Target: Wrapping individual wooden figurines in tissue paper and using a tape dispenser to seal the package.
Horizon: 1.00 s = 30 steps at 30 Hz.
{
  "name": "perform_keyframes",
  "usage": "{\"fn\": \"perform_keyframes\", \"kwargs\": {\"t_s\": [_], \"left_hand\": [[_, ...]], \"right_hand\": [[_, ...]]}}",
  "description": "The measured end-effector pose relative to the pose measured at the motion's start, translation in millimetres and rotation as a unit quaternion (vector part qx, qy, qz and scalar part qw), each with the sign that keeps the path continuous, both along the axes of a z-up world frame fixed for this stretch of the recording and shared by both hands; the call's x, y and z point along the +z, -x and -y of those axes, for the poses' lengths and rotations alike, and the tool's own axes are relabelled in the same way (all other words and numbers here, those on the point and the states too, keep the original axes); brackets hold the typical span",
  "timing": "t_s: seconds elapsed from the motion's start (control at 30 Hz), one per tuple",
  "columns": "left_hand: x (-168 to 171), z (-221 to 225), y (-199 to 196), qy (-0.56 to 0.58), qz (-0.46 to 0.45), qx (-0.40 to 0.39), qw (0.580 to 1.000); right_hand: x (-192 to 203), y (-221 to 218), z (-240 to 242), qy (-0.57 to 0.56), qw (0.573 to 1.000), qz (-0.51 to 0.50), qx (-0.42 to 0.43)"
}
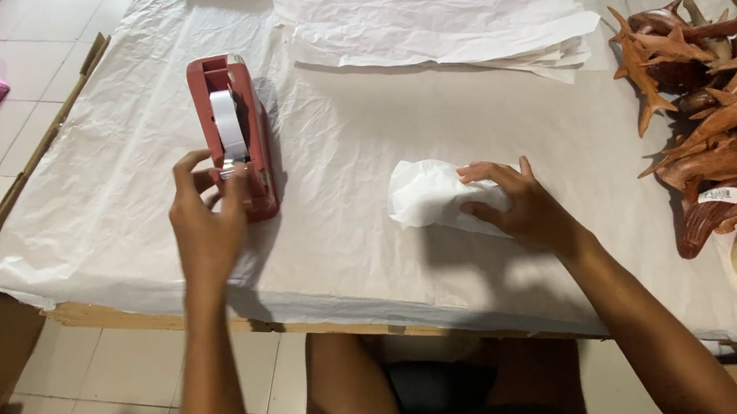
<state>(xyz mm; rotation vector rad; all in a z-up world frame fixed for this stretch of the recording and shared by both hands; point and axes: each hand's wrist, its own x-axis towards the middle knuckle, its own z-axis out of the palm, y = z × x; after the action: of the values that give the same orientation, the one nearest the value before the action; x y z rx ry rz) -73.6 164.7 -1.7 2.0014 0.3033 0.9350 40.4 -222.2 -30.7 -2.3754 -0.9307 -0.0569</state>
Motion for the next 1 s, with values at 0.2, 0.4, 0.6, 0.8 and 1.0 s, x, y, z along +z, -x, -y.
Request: {"fn": "perform_keyframes", "kwargs": {"t_s": [0.2, 0.4, 0.6, 0.8, 1.0], "left_hand": [[-6, -55, -32, 0.190, -0.101, -0.103, 0.971], [22, -41, -30, 0.222, -0.066, -0.082, 0.969], [23, -41, -25, 0.180, -0.094, -0.067, 0.977], [19, -46, -23, 0.125, -0.103, -0.047, 0.986], [34, -36, -16, 0.104, -0.111, -0.060, 0.987]], "right_hand": [[8, 7, -2, 0.005, 1.000, -0.004, 0.002], [13, 11, -4, -0.002, 1.000, -0.012, -0.004], [5, 4, 0, 0.001, 1.000, 0.008, 0.014], [2, 4, 1, -0.006, 1.000, -0.004, 0.000], [5, 5, -1, -0.002, 1.000, 0.009, 0.008]]}}
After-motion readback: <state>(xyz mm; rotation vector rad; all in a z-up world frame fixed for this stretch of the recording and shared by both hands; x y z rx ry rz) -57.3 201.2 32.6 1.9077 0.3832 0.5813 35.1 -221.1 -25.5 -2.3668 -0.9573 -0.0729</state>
